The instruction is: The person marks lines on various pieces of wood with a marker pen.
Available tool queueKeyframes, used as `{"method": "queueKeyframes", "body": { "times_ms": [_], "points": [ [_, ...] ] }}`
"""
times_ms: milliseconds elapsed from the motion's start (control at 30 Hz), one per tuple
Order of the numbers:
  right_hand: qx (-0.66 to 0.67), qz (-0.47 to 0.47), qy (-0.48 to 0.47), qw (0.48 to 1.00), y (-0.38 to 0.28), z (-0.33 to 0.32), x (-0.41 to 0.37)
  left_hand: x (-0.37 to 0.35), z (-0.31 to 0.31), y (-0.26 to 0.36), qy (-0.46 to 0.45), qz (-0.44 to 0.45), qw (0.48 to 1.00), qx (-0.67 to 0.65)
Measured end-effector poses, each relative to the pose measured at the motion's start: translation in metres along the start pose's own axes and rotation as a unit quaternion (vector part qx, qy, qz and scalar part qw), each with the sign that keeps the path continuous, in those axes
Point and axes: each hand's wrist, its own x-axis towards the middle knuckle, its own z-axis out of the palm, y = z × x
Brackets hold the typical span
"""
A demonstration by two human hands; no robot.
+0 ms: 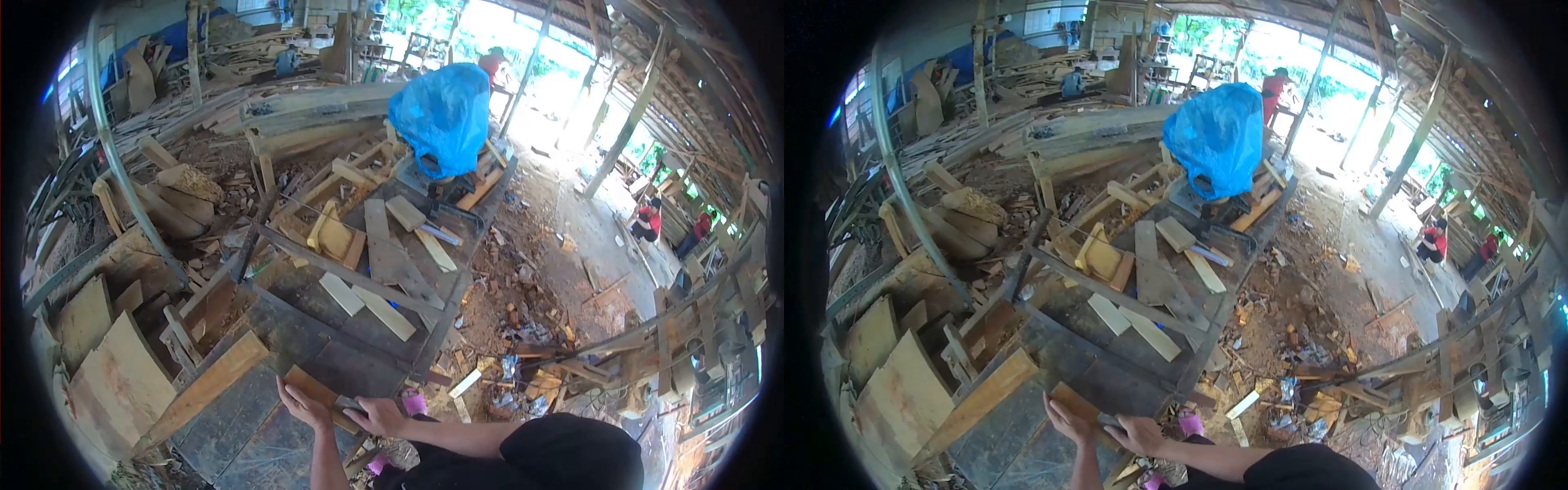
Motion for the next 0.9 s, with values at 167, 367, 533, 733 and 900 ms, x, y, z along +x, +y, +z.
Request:
{"method": "queueKeyframes", "body": {
  "times_ms": [167, 367, 533, 733, 900],
  "points": [
    [-0.013, -0.081, 0.036, 0.996, -0.017, 0.038, 0.100, 0.000, 0.002, 0.003, 0.011, -0.024, 0.999, -0.037],
    [-0.016, -0.085, 0.032, 0.996, -0.011, 0.036, 0.085, 0.004, -0.002, -0.012, -0.002, 0.010, 0.999, 0.044],
    [-0.024, -0.060, -0.027, 0.998, -0.015, -0.009, 0.019, 0.005, -0.002, -0.013, -0.006, 0.037, 0.993, 0.109],
    [-0.030, -0.112, -0.034, 0.993, -0.020, 0.054, 0.122, 0.005, 0.001, -0.040, 0.006, -0.043, 0.993, -0.114],
    [-0.024, -0.075, 0.024, 0.997, -0.019, 0.024, 0.072, 0.005, 0.003, -0.014, 0.012, 0.022, 0.999, -0.035]
  ]
}}
